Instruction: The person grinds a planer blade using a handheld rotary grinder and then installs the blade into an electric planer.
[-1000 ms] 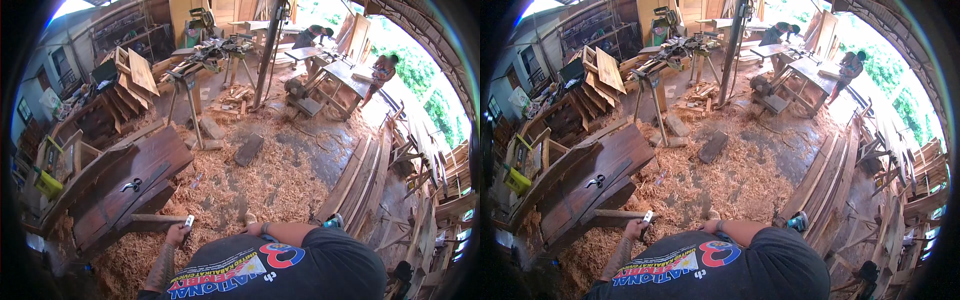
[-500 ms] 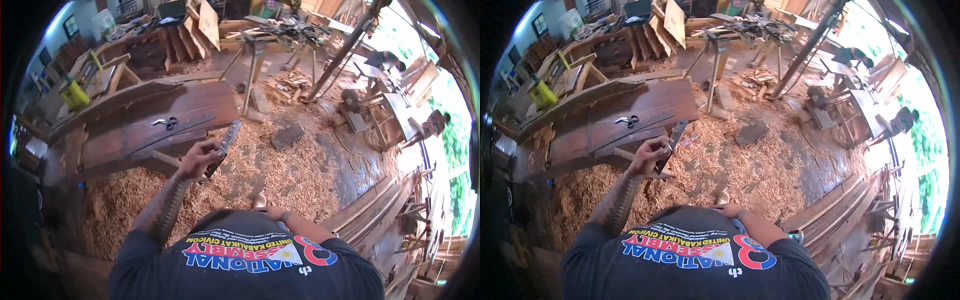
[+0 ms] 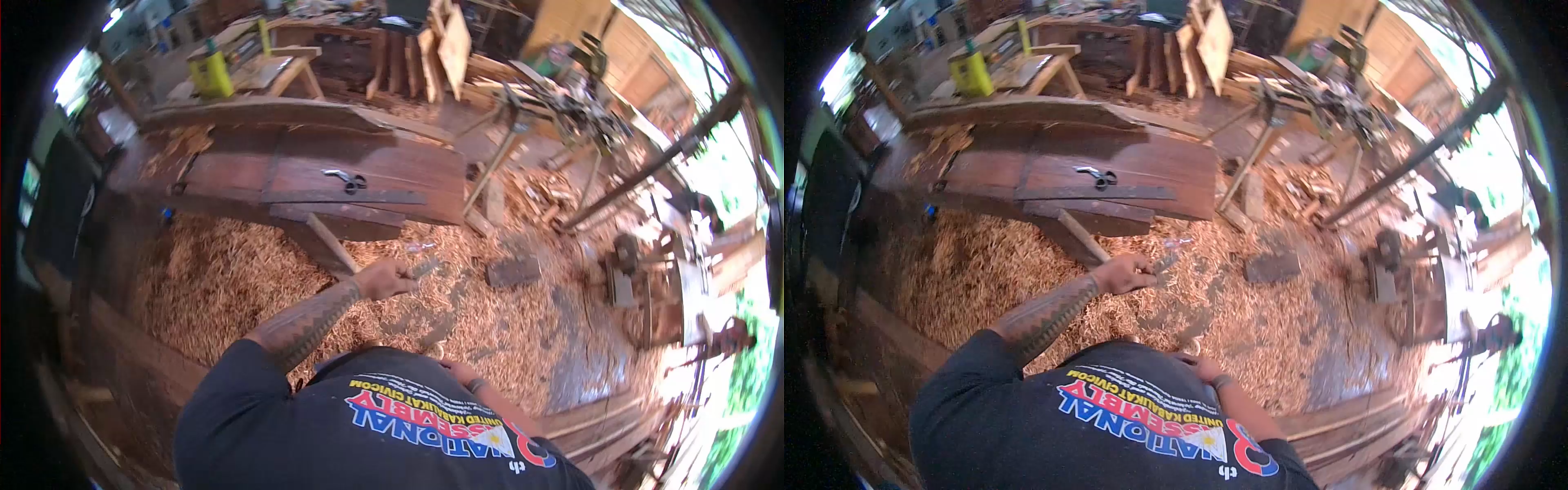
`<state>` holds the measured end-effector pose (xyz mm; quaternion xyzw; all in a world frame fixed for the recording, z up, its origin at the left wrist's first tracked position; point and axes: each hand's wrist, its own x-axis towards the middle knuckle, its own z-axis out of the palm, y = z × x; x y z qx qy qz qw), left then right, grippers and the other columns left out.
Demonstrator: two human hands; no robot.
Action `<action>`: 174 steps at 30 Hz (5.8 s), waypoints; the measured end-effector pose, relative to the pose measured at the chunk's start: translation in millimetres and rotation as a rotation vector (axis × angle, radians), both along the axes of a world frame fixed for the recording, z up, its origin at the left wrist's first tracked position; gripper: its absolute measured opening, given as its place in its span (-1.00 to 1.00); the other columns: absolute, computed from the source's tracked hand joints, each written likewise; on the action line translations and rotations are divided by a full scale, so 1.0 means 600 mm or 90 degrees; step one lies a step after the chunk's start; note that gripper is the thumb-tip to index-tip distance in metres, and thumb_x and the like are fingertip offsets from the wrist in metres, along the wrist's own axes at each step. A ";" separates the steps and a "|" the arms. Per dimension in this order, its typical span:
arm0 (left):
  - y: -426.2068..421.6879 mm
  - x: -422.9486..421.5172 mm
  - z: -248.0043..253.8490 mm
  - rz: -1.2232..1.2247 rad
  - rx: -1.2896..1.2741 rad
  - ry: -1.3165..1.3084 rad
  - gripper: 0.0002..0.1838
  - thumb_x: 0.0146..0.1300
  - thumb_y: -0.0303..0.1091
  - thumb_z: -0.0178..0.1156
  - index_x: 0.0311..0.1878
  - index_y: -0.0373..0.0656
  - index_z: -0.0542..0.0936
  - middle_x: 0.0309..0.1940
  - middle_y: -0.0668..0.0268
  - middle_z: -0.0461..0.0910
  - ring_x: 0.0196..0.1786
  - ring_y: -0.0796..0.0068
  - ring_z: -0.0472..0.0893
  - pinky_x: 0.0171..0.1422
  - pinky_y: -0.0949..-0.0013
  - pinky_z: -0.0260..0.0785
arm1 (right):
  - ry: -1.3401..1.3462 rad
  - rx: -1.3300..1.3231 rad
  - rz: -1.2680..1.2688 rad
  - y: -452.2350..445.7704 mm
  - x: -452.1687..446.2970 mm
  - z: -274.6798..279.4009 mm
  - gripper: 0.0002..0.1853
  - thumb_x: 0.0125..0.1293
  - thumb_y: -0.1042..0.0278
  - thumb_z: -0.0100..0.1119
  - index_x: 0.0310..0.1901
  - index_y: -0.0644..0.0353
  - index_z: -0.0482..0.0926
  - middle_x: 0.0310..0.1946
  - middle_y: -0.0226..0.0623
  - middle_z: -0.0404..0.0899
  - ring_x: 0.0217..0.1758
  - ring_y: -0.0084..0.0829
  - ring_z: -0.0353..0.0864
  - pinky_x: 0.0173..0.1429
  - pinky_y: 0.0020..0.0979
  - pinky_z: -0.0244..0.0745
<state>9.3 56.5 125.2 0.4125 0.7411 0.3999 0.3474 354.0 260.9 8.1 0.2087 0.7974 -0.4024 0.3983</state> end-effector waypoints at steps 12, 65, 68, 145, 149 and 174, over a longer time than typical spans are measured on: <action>-0.346 0.153 -0.311 0.077 -0.659 0.041 -0.61 0.32 -0.08 0.33 0.00 -0.15 0.89 0.07 0.00 0.85 0.12 -0.03 0.82 0.18 -0.06 0.67 | 0.096 -0.136 0.074 0.173 0.048 -0.193 -0.41 0.54 -0.09 0.38 0.49 -0.01 0.68 0.24 -0.07 0.83 0.27 -0.21 0.83 0.41 -0.23 0.62; -1.163 1.007 -0.336 1.139 -0.630 -0.485 -0.48 0.48 0.26 0.29 0.03 -0.02 0.84 -0.13 0.01 0.85 -0.02 -0.12 0.84 0.12 -0.15 0.70 | -0.142 -0.050 1.355 -1.498 -0.944 -0.278 -0.44 0.47 -0.02 0.41 0.39 0.06 0.76 0.31 -0.18 0.81 0.24 -0.38 0.83 0.39 -0.25 0.67; -1.247 1.007 -0.327 1.229 -0.667 -0.345 -0.62 0.41 0.08 0.32 -0.03 0.01 0.86 -0.17 0.07 0.85 -0.11 -0.08 0.84 0.01 -0.14 0.70 | 0.250 -0.091 1.557 -1.685 -0.920 -0.221 -0.49 0.53 -0.02 0.29 0.33 0.14 0.72 0.17 -0.07 0.84 0.17 -0.16 0.86 0.17 -0.05 0.75; -2.264 1.034 -0.051 1.479 2.005 1.001 -0.50 0.71 -0.17 0.07 0.50 -0.30 0.52 0.19 0.06 0.80 0.01 0.24 0.81 0.16 0.14 0.69 | 0.721 -0.570 1.693 -3.663 0.448 -0.014 -0.30 0.74 -0.20 0.08 0.67 0.09 0.38 0.66 0.27 0.21 0.74 0.17 0.17 0.76 0.09 0.17; -2.287 1.040 0.000 1.441 1.828 1.101 -0.45 0.64 -0.27 0.16 0.57 -0.34 0.45 0.34 -0.05 0.73 0.16 0.22 0.80 0.26 0.08 0.70 | 0.724 -0.459 1.743 -3.659 0.453 0.005 -0.28 0.74 -0.23 0.05 0.67 0.11 0.37 0.71 0.27 0.15 0.75 0.17 0.15 0.75 0.08 0.19; -2.328 1.073 0.077 1.368 1.637 1.089 -0.28 0.61 -0.38 0.25 0.73 -0.24 0.25 0.57 -0.19 0.50 0.47 0.03 0.68 0.45 0.04 0.70 | 0.807 -0.527 1.717 -3.648 0.456 -0.001 -0.25 0.68 -0.37 -0.01 0.47 0.15 0.66 0.43 0.07 0.66 0.54 0.10 0.56 0.66 0.00 0.37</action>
